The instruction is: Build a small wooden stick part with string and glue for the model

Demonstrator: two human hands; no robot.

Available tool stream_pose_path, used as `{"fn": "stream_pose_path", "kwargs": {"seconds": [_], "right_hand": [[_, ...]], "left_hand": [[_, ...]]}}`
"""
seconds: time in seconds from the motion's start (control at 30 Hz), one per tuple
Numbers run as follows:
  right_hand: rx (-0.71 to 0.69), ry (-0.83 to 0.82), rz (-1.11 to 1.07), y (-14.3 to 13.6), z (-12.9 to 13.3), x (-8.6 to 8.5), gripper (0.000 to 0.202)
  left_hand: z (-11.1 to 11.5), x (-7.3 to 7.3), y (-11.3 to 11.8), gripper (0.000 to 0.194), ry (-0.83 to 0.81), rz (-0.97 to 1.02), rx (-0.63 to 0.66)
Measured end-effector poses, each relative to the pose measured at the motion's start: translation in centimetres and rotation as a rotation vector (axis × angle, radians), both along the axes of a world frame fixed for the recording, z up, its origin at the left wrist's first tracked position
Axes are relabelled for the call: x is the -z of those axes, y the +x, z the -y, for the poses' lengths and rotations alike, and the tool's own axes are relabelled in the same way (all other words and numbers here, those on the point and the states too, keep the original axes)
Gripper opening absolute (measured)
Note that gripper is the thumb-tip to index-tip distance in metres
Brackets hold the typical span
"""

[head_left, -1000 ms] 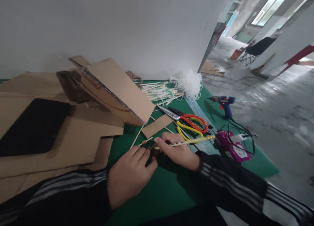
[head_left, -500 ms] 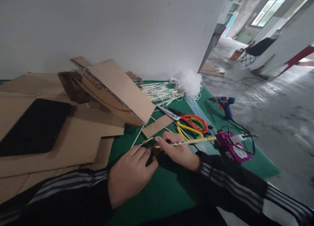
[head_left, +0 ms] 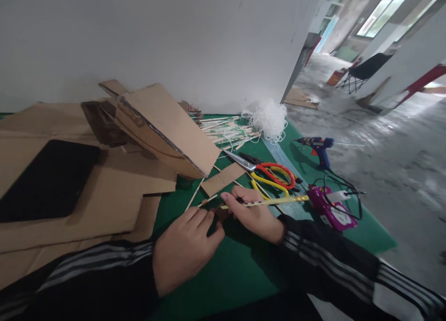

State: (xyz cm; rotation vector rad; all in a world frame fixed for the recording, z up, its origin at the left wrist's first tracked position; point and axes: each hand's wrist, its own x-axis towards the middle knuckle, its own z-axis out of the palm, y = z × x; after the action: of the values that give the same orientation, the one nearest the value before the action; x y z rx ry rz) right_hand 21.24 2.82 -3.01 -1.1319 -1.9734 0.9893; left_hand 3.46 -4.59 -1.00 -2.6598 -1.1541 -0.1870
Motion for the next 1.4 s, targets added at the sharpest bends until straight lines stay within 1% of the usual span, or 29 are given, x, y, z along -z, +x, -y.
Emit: {"fn": "stream_pose_path", "kwargs": {"seconds": [0.2,0.37,0.57,0.7,0.9,1.07,1.13,1.23,1.4], "right_hand": [[-0.021,-0.001,-0.004,-0.03,-0.04,0.02,0.04],[0.01,0.014,-0.018,-0.01,0.0,0.02,0.039],[-0.018,0.009,-0.006,0.07,-0.01,0.1,0.04],[0.018,0.01,0.0,0.04,-0.04,0.17,0.039],[-0.011,0.033,0.006,0.13,0.05,0.06,0.04],[0.024,0.04,0.012,0.17,-0.03,0.28,0.04],[0.019,0.026,0.006,0.14,-0.04,0.31,0.039],[-0.012,0.014,0.004,0.08,0.01,0.14,0.039],[0.031,0.027,0.029,0.03,0.05,-0.25,0.038]], "left_hand": [[-0.21,0.06,0.1,0.017,0.002,0.006,0.004],[-0.24,-0.01,0.07,0.017,0.003,-0.001,0.002],[-0.14,-0.03,0.11,0.017,0.012,0.0,0.001],[-0.2,0.01,0.09,0.018,0.007,0.0,0.0],[-0.14,0.07,0.01,0.017,0.001,0.008,0.001],[-0.2,0.02,0.02,0.018,0.017,-0.005,0.01],[-0.25,0.05,-0.01,0.018,0.02,-0.005,0.012],[-0.25,0.11,-0.01,0.018,0.022,-0.004,0.0],[-0.12,0.03,0.07,0.017,0.022,-0.015,0.005]]}}
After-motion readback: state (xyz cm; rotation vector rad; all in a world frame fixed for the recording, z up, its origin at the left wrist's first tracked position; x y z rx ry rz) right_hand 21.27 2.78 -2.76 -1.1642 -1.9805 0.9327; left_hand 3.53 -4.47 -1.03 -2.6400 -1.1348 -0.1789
